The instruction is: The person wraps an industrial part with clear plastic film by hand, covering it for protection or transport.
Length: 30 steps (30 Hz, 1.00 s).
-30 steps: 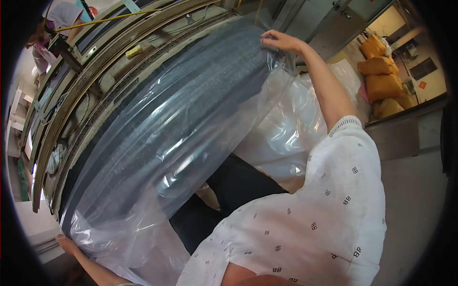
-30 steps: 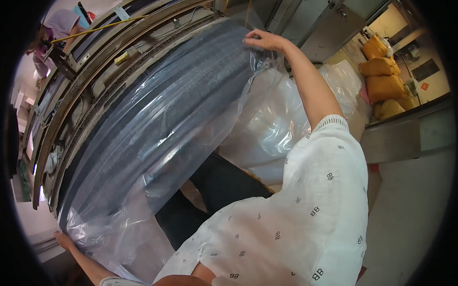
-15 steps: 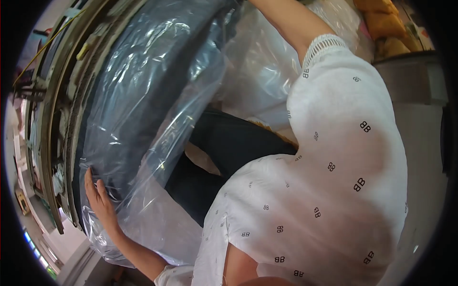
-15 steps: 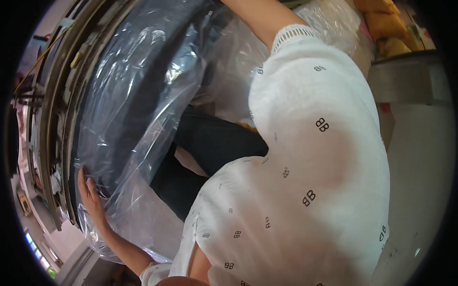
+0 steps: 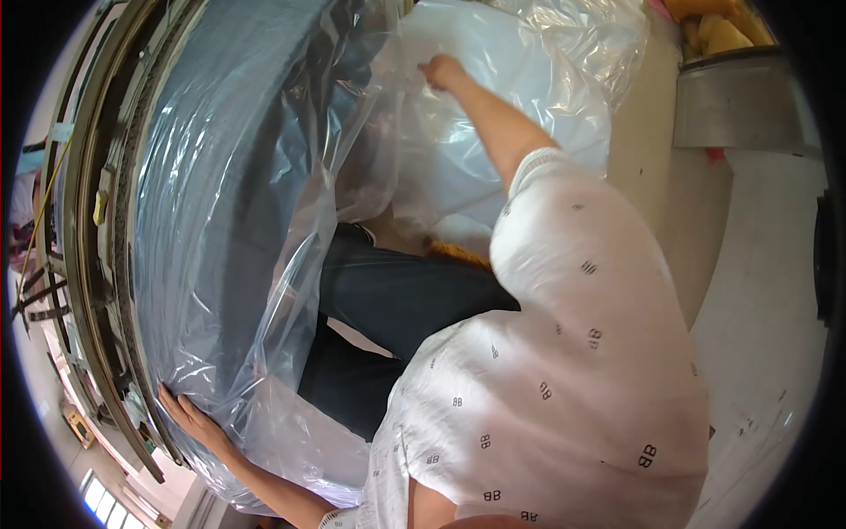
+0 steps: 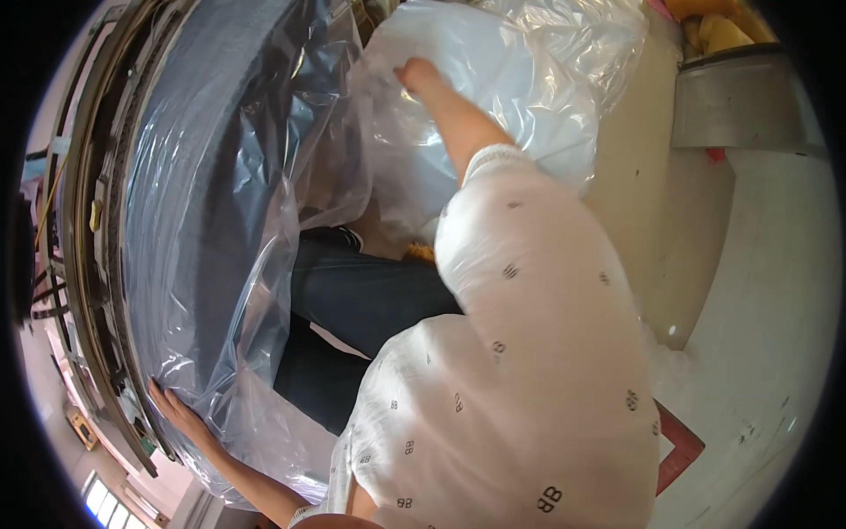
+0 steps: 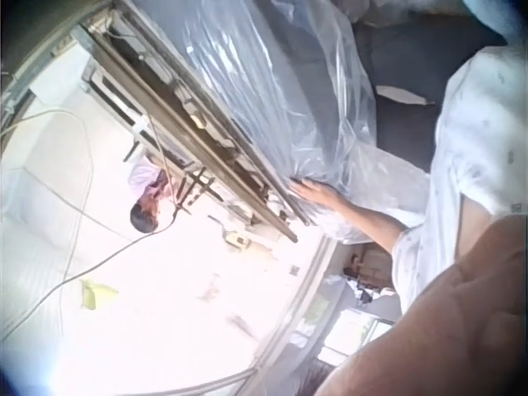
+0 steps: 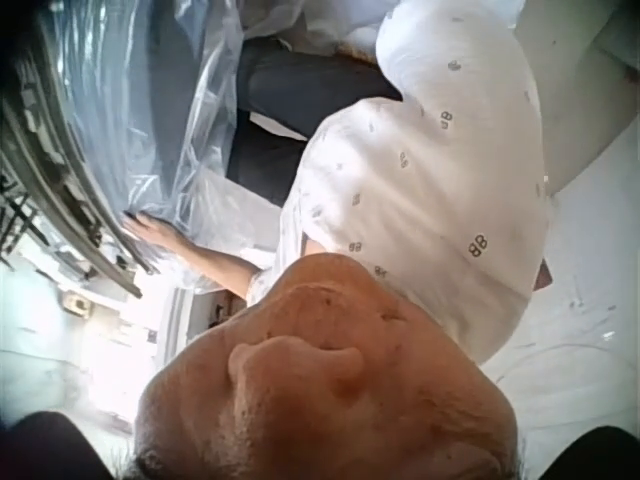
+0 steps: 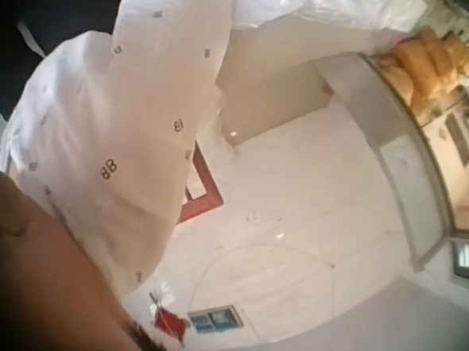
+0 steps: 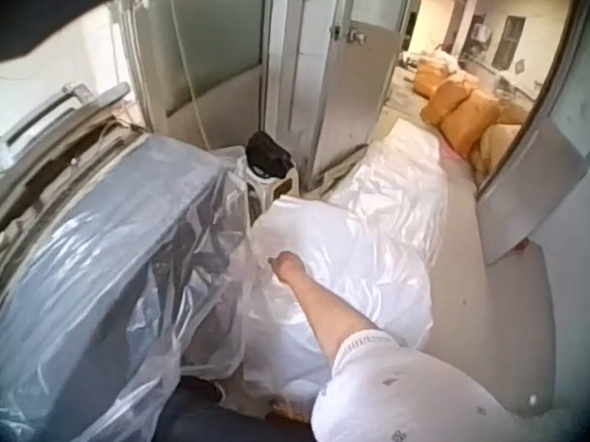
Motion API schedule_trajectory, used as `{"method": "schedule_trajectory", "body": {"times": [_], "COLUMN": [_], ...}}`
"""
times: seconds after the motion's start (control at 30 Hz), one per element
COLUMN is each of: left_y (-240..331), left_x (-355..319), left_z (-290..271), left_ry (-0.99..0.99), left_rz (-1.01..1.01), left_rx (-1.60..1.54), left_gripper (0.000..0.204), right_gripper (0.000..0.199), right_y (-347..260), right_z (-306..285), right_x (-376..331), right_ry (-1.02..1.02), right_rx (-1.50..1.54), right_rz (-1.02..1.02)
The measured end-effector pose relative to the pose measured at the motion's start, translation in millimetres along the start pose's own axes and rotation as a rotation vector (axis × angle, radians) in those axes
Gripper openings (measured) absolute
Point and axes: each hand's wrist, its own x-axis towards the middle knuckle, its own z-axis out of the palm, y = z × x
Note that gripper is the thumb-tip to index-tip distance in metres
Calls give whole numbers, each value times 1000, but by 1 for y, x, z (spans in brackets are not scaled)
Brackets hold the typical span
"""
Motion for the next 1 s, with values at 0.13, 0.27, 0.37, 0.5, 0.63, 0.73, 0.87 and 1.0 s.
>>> {"method": "schedule_trajectory", "body": {"times": [0.13,0.27,0.37,0.5,0.63,0.73,0.87,1.0], "left_y": [0,1,7,-2,-12,-14,-10,-20], "left_x": [-1,2,4,0,0,0,-1,-1], "left_z": [-2,0,3,-1,0,2,4,2], "left_ry": [-8,-15,-12,6,24,39,58,77], "left_rz": [-28,-3,-10,-19,19,59,73,73], "left_rx": [-15,-15,-24,-47,-43,-4,16,-38], "left_gripper": [44,44,44,45,45,45,44,44], "right_gripper": [35,33,33,19,18,20,9,4], "right_y": [19,60,105,111,125,151,220,240], "right_z": [46,33,14,-2,-47,-95,-192,-285], "right_x": [-56,-57,-49,-98,-157,-202,-256,-313], "right_ry": [295,207,-92,-164,-130,96,563,656], "right_rx": [-191,-251,253,693,998,1170,1363,1506], "right_rz": [286,104,123,-83,-108,-5,-183,-400]}}
